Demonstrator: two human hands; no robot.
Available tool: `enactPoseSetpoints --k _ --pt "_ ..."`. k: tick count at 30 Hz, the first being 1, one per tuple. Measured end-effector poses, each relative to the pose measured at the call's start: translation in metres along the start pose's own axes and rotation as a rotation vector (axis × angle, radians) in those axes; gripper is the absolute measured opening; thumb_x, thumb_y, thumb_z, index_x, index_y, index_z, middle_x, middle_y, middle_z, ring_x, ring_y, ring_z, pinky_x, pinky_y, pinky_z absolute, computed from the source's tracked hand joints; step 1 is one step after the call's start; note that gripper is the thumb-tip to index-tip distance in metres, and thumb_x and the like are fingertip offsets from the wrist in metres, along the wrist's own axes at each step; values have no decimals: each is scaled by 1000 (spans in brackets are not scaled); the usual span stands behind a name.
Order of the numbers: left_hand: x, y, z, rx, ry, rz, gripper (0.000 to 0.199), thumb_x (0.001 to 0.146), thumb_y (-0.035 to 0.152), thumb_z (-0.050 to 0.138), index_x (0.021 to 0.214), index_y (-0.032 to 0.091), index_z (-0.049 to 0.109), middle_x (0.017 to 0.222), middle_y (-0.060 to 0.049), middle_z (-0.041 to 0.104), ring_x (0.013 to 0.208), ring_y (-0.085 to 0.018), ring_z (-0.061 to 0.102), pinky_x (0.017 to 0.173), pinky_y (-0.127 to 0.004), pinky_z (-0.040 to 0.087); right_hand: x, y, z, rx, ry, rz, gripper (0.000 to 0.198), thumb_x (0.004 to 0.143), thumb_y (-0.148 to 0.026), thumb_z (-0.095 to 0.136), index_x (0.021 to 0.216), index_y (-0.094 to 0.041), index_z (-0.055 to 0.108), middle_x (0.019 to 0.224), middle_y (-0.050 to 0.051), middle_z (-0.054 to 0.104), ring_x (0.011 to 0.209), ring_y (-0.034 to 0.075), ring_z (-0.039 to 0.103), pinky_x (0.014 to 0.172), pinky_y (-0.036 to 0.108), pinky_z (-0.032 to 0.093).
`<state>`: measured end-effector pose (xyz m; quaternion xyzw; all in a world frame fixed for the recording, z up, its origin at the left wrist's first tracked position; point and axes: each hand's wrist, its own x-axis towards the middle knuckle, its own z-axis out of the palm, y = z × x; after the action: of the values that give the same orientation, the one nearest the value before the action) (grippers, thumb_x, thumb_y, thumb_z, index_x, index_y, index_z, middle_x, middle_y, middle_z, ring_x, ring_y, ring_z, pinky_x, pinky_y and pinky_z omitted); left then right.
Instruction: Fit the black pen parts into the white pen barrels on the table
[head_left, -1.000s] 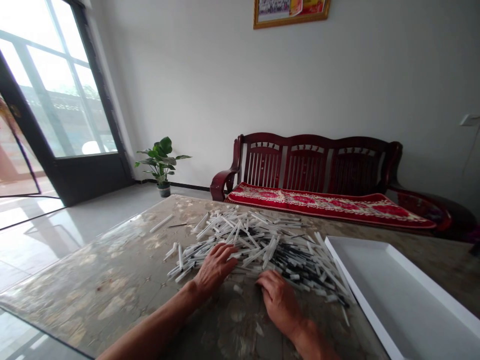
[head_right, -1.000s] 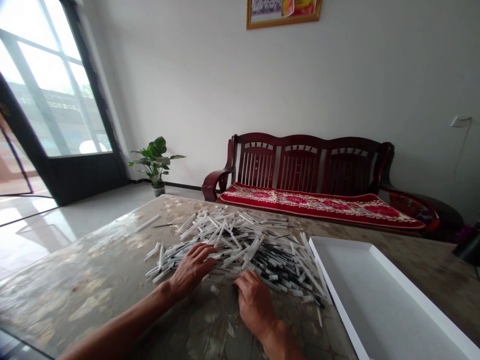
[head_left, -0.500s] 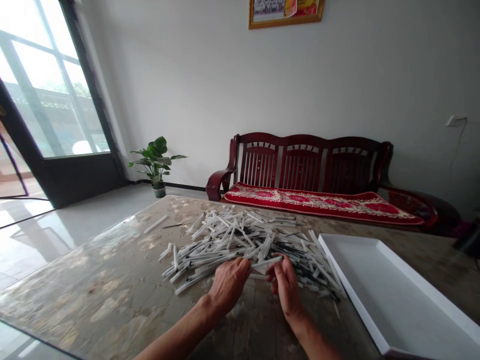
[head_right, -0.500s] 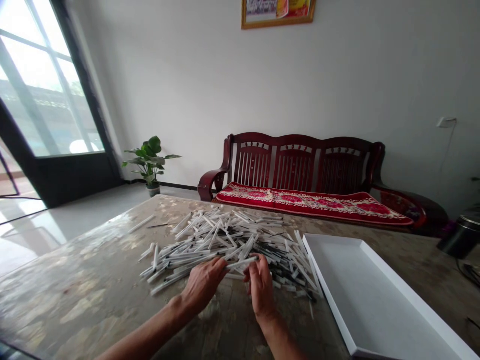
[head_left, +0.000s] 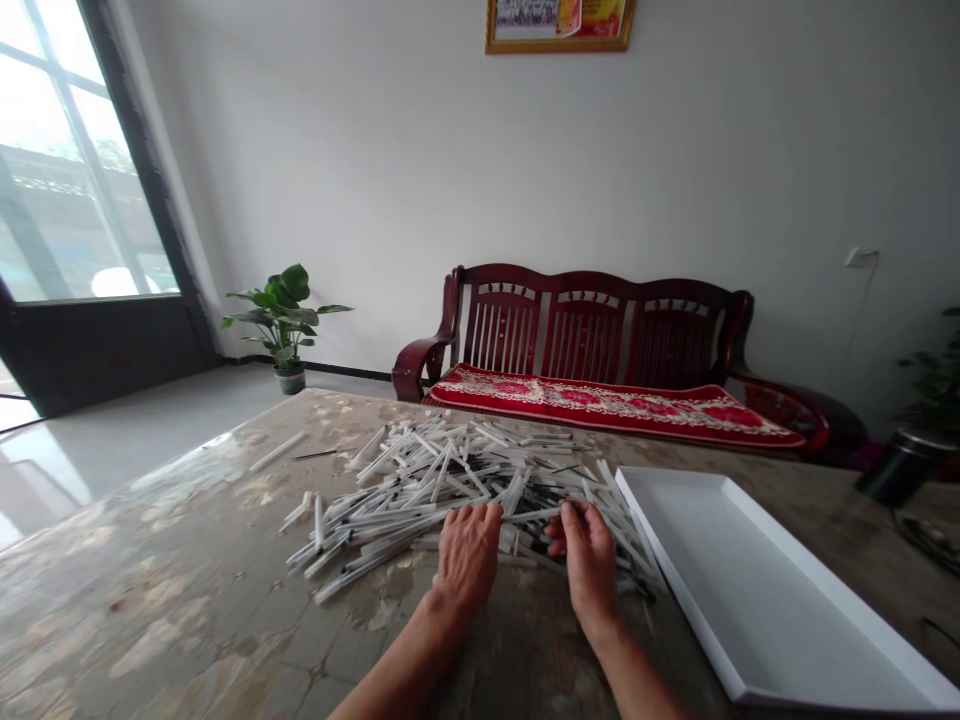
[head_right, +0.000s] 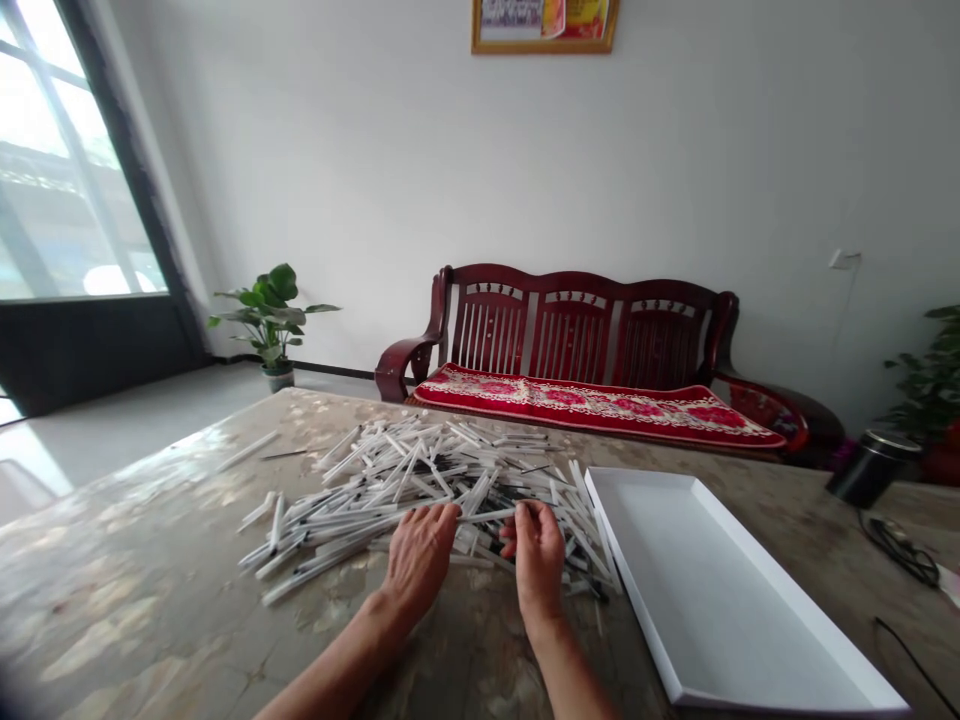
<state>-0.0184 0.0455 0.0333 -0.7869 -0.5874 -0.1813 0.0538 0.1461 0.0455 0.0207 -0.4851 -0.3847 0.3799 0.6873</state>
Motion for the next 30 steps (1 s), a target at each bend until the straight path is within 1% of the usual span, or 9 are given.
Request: enactPoseSetpoints --k 3,6,12,14,17,21,23,27,30 --pt "-2 -3 6 -25 91 66 19 95 25 49 109 25 61 93 -5 66 91 -23 58 80 -35 40 5 4 -4 -29 -21 37 40 73 -58 71 86 -21 60 65 1 67 57 20 64 40 26 47" --pt "-1 -9 9 -30 112 118 17 96 32 49 103 26 63 91 -4 64 88 -21 57 78 -33 39 8 7 -7 -16 -74 63 40 73 -57 71 86 -21 61 68 2 68 58 20 64 40 27 47" --pt "1 -19 14 -44 100 124 23 99 36 45 94 25 64 86 -3 65 84 -20 58 73 -31 40 13 7 -15 -101 -189 158 38 72 -56 72 75 -20 60 61 -1 62 48 14 54 34 20 32" --pt "1 -20 15 -58 99 128 24 99 36 44 92 25 64 84 -4 65 83 -19 59 73 -31 41 14 6 -16 -112 -206 145 37 73 -56 72 74 -21 60 58 -3 60 44 11 48 34 20 28" --pt "0 -21 15 -96 92 122 25 99 36 44 90 24 64 83 -4 67 82 -19 60 71 -30 41 13 3 -15 -110 -216 74 37 74 -55 71 80 -20 62 56 -4 60 41 10 43 37 20 29" --pt "1 -20 13 -141 85 118 27 100 36 42 91 24 65 83 -3 68 79 -17 63 68 -28 41 11 -3 -14 -109 -236 12 40 74 -55 71 90 -19 64 60 -2 64 44 11 48 41 21 37" --pt "1 -20 13 -143 91 119 27 100 36 42 90 25 65 83 -3 69 78 -17 64 68 -27 41 10 -3 -13 -108 -234 25 42 76 -57 69 93 -19 64 63 -1 66 43 11 49 40 21 36" --pt "1 -20 13 -129 100 122 27 99 36 43 88 25 65 81 -2 69 78 -17 64 68 -26 41 11 -2 -14 -148 -220 64 42 79 -61 65 81 -19 62 61 -1 64 42 11 48 34 19 29" --pt "1 -20 14 -130 98 127 28 99 37 43 88 24 65 81 -2 69 78 -17 64 67 -26 42 12 -2 -15 -165 -232 53 40 77 -59 67 77 -19 62 57 -2 62 40 10 45 35 19 29"
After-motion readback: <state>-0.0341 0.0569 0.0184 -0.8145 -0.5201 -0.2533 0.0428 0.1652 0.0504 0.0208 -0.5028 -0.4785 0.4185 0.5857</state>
